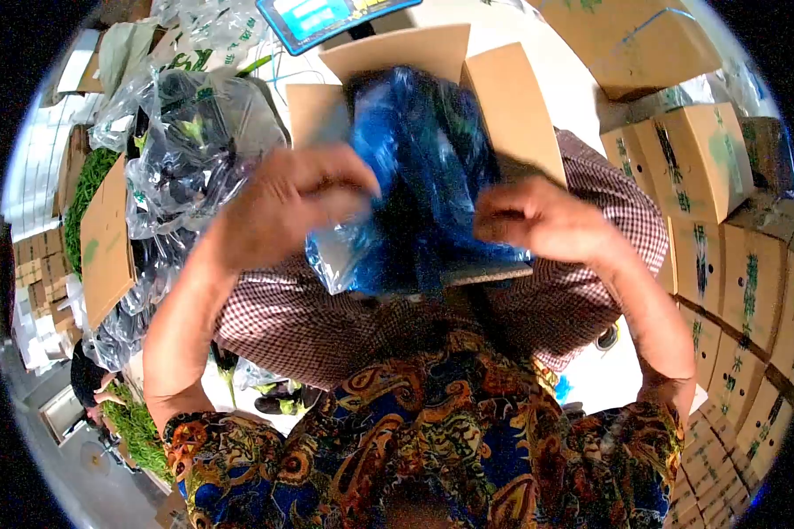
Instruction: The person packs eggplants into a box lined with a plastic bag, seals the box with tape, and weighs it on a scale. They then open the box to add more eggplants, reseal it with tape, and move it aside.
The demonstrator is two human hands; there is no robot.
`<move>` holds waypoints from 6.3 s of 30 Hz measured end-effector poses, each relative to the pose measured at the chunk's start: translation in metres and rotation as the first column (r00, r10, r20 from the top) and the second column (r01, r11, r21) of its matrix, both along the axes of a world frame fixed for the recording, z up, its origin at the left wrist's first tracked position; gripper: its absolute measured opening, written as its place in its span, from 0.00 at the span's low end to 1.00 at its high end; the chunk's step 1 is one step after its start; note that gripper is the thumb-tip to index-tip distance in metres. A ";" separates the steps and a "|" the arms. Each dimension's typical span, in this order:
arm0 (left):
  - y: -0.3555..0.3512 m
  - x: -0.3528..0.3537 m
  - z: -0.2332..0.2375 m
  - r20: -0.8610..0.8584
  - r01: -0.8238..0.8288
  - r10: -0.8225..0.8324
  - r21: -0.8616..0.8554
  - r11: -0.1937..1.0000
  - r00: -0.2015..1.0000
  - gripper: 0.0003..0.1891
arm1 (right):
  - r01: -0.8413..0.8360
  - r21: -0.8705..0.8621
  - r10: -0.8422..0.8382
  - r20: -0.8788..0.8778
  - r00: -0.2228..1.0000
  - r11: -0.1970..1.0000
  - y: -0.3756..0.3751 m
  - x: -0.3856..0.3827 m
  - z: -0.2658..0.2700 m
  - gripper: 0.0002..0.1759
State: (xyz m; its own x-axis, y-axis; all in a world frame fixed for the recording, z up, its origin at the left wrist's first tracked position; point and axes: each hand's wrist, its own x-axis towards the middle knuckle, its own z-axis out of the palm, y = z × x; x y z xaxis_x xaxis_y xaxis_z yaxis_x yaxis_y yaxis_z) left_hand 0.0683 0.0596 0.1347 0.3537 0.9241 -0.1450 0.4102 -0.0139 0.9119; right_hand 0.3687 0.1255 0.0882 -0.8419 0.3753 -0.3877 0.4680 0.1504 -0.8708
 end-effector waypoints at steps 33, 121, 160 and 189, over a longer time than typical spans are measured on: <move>-0.071 0.026 -0.069 -0.317 -0.061 -0.087 -0.429 0.901 0.944 0.13 | -0.131 0.258 0.134 0.007 0.991 0.957 -0.010 0.026 -0.059 0.28; 0.004 0.051 -0.146 -0.449 0.691 -0.565 0.188 0.698 0.693 0.17 | -0.528 0.695 0.564 0.211 0.798 0.487 -0.020 -0.031 -0.100 0.09; 0.058 0.022 -0.135 -0.794 0.419 0.033 0.355 0.836 0.607 0.42 | -0.482 0.022 0.456 0.293 0.841 0.876 -0.015 -0.033 -0.029 0.39; 0.045 0.040 -0.155 -0.713 0.384 -0.157 0.169 0.908 0.683 0.48 | 0.131 0.838 -0.201 -0.026 0.979 0.530 -0.051 -0.045 -0.100 0.57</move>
State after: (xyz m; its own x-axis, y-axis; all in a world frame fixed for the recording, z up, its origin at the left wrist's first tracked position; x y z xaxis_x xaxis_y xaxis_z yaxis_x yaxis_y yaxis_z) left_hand 0.1086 0.1044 -0.0203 0.5065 0.8399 -0.1951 0.8412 -0.4317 0.3256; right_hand 0.3235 0.0742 -0.0114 -0.7153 0.6875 0.1254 0.6126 0.7032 -0.3609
